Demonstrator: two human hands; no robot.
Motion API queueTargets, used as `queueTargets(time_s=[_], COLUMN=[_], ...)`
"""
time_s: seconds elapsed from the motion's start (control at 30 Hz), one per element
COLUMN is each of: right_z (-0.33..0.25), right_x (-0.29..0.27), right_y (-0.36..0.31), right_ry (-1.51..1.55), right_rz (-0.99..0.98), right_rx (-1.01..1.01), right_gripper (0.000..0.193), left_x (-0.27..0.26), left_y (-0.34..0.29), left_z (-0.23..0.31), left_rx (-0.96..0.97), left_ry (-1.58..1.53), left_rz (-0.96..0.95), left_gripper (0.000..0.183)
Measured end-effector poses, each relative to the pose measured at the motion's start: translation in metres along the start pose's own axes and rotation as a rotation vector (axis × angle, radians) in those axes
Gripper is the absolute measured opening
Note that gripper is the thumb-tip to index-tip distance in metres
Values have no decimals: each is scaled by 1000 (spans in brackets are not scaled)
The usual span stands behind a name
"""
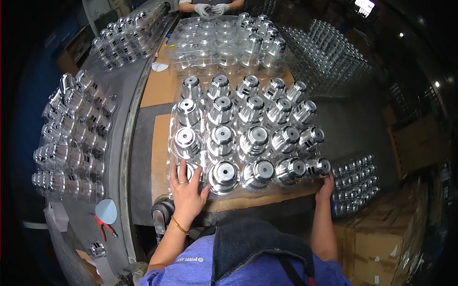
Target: The person organizes machined metal parts by hand, taking them from cardboard boxes and arranging them in plastic trays.
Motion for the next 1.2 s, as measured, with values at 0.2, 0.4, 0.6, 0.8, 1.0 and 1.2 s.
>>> queueTargets(time_s=[0.2, 0.4, 0.6, 0.8, 1.0, 1.2], right_z=[-6, -4, 2, -5, -11, -19], right_x=[11, 8, 10, 12, 22, 32], right_y=[-8, -5, -7, -11, -15, -22], right_ry=[-69, -61, 11, 16, -1, -61], right_rz=[17, 21, 47, 66, 6, -32], right_rx=[37, 13, -15, -43, -34, 1], right_gripper=[43, 46, 44, 46, 48, 45], left_x=[2, 3, 5, 7, 6, 6], left_y=[-1, 2, -1, 1, 0, -2], left_z=[-2, 3, 5, 11, 10, 9], left_rx=[-18, -20, -47, -42, -71, -99], left_ry=[-21, -1, 44, 52, 55, 58], left_rz=[2, 23, 73, 104, 121, 139], left_gripper=[52, 49, 41, 40, 39, 37])
Point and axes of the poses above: each hand's wrist, its own y-axis towards the middle knuckle, its own x-axis out of the palm, z = x × y, the point moved 6 cm from there along y, towards the middle knuckle, and after that the axes turned 15 degrees about y, right-handed, at the moved point
